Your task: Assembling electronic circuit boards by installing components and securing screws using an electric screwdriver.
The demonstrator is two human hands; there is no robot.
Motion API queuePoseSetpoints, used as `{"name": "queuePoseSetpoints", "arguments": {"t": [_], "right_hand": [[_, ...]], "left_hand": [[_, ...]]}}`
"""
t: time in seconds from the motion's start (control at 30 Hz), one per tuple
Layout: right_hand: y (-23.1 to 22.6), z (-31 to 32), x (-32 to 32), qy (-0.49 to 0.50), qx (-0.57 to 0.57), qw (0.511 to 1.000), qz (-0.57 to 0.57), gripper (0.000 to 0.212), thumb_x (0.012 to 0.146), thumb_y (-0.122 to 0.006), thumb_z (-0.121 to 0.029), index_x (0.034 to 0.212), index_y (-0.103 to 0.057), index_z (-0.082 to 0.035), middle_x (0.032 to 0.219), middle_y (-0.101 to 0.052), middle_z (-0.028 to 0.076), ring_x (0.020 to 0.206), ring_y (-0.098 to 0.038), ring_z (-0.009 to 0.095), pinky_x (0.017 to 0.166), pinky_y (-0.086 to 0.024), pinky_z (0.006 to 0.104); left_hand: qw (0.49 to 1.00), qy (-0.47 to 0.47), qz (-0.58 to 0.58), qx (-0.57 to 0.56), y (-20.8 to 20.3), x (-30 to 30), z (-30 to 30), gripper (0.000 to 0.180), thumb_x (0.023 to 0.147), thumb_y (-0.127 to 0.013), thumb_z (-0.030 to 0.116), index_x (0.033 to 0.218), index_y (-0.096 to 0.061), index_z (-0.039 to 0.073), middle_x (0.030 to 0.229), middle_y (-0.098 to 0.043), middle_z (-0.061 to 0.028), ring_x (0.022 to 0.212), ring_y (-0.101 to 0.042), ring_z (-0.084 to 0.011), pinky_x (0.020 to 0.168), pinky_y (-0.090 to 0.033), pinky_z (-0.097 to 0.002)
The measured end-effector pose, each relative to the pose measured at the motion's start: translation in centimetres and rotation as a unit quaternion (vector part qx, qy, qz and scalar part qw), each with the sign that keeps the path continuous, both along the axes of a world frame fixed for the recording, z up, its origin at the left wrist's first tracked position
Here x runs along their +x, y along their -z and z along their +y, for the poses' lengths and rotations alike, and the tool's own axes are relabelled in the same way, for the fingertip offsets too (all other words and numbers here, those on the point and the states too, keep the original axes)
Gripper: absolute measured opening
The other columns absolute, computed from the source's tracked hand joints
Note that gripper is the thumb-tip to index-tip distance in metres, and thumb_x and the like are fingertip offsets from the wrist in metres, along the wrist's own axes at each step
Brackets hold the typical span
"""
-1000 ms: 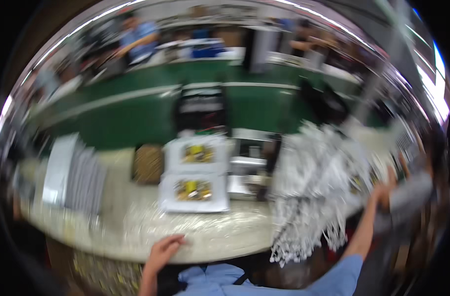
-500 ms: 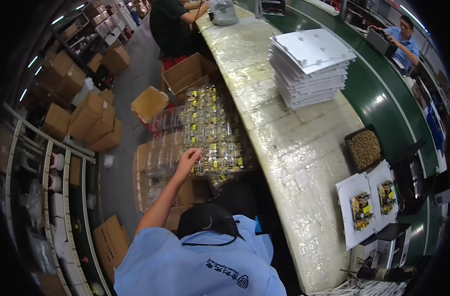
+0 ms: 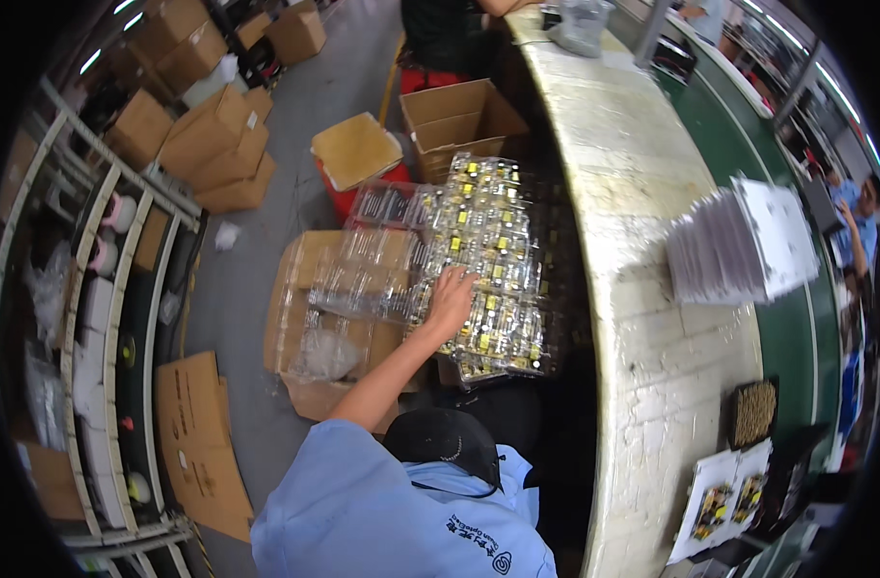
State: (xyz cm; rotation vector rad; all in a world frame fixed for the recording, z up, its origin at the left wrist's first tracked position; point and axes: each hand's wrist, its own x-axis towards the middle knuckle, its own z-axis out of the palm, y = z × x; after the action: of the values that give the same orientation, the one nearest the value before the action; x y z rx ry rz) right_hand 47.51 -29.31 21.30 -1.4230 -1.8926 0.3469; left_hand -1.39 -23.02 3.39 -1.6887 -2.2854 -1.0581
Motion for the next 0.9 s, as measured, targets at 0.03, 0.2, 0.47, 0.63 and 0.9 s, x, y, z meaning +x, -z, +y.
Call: {"name": "queuePoseSetpoints", "arguments": {"t": [0.03, 0.2, 0.47, 0.63, 0.9], "right_hand": [[-0.5, 0.0, -1.7, -0.016, -0.011, 1.000, -0.007, 0.021, 0.094, -0.049, 0.001, 0.110, -0.060, 0.004, 0.106, -0.063, 0.015, 0.098, -0.062, 0.025, 0.091, -0.050, 0.0334], [-2.6, 0.7, -7.1, -0.089, -0.079, 0.992, -0.046, 0.017, 0.096, -0.048, 0.001, 0.107, -0.061, 0.004, 0.103, -0.063, 0.015, 0.094, -0.062, 0.024, 0.089, -0.051, 0.0324], [2.1, 10.8, -15.3, -0.170, -0.093, 0.981, 0.027, 0.026, 0.085, -0.057, 0.012, 0.109, -0.063, 0.004, 0.095, -0.056, 0.013, 0.089, -0.057, 0.021, 0.082, -0.049, 0.0281], [1.5, 10.7, -16.2, -0.067, -0.220, 0.965, 0.126, 0.014, 0.097, -0.058, -0.008, 0.106, -0.064, 0.002, 0.096, -0.060, 0.003, 0.089, -0.054, 0.009, 0.083, -0.044, 0.0218], [2.9, 11.6, -14.8, -0.084, -0.201, 0.966, 0.141, 0.016, 0.098, -0.057, -0.010, 0.108, -0.064, 0.002, 0.099, -0.060, 0.003, 0.089, -0.053, 0.009, 0.084, -0.043, 0.0221]], "left_hand": [[1.000, -0.015, -0.009, 0.000, 0.4, -0.3, 0.5, 0.034, 0.081, -0.061, 0.000, 0.115, -0.062, 0.003, 0.109, -0.059, -0.0162, 0.110, -0.051, -0.0376, 0.096, -0.040, -0.0482], [0.991, 0.004, -0.054, -0.119, 2.0, -1.8, 0.5, 0.037, 0.080, -0.058, -0.001, 0.116, -0.063, 0.003, 0.110, -0.060, -0.0175, 0.105, -0.051, -0.0360, 0.093, -0.038, -0.0453], [0.991, -0.007, -0.063, -0.115, 1.9, -0.3, 1.2, 0.026, 0.077, -0.057, -0.007, 0.098, -0.069, 0.004, 0.096, -0.057, -0.0136, 0.098, -0.051, -0.0304, 0.091, -0.040, -0.0426], [0.995, -0.006, -0.082, -0.054, 3.9, 2.1, 2.6, 0.026, 0.076, -0.058, -0.007, 0.096, -0.069, 0.006, 0.095, -0.053, -0.0133, 0.096, -0.049, -0.0283, 0.093, -0.038, -0.0424], [0.990, 0.019, -0.112, -0.081, 1.6, 0.6, 1.2, 0.038, 0.071, -0.059, -0.008, 0.103, -0.071, 0.009, 0.097, -0.053, -0.0089, 0.102, -0.046, -0.0278, 0.096, -0.035, -0.0384]]}}
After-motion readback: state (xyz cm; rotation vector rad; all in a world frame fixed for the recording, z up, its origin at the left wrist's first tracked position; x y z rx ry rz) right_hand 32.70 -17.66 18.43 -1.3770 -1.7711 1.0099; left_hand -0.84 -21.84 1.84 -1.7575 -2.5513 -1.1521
